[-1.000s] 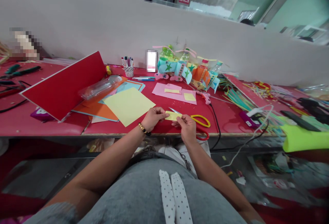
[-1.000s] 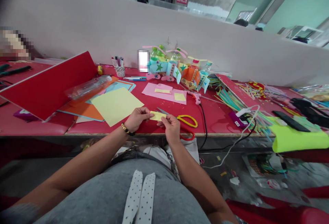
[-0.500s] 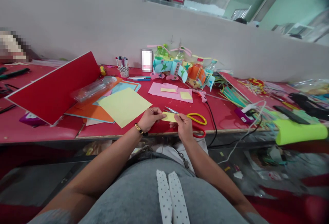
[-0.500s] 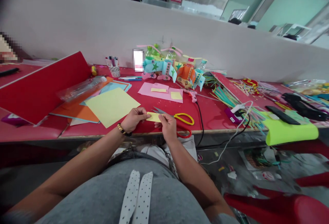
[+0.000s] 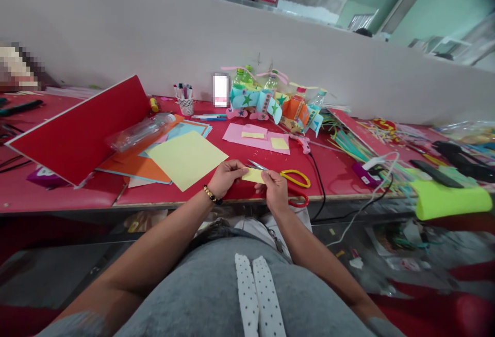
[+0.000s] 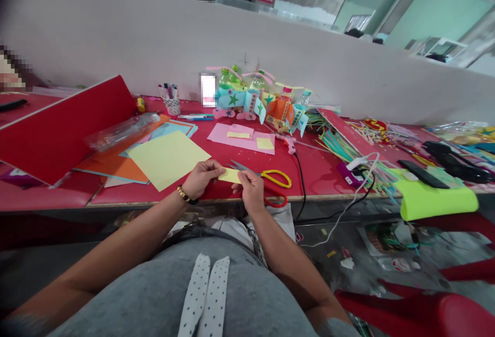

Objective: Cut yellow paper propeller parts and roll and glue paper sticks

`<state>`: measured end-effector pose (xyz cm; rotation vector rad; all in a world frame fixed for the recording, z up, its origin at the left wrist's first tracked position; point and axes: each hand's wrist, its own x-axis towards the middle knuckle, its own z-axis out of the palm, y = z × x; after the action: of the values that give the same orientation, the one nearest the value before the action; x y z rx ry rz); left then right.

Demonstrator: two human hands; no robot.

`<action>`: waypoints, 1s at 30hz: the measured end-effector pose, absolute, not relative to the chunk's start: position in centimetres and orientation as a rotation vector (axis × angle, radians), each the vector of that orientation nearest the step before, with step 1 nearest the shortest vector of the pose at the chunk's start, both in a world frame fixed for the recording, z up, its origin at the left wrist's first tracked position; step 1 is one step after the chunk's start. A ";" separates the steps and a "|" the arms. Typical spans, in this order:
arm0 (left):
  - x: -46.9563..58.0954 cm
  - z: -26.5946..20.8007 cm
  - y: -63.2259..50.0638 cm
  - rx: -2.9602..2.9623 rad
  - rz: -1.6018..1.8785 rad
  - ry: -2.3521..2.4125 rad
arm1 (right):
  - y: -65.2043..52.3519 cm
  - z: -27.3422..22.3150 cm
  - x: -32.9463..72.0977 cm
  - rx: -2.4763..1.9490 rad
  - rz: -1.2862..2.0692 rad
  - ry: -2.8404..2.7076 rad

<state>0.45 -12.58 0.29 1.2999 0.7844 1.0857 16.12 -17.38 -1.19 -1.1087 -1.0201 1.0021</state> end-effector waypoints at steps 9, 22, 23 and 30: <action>0.5 0.4 -12.5 1.319 1.078 0.750 | -17.1 -0.7 16.6 -1.119 1.080 -1.061; 0.1 -0.3 -11.9 1.283 1.142 0.744 | -16.9 -1.1 17.2 -1.051 1.014 -0.970; 0.0 -0.3 -11.8 1.278 1.149 0.747 | -16.9 -1.1 17.3 -1.043 1.011 -0.966; 0.0 0.2 -12.3 1.306 1.107 0.721 | -16.9 -1.1 17.0 -1.075 1.088 -1.067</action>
<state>0.05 -12.27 0.19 1.3059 0.7213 1.1067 16.98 -16.89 -1.08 -1.0753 -1.0671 1.0882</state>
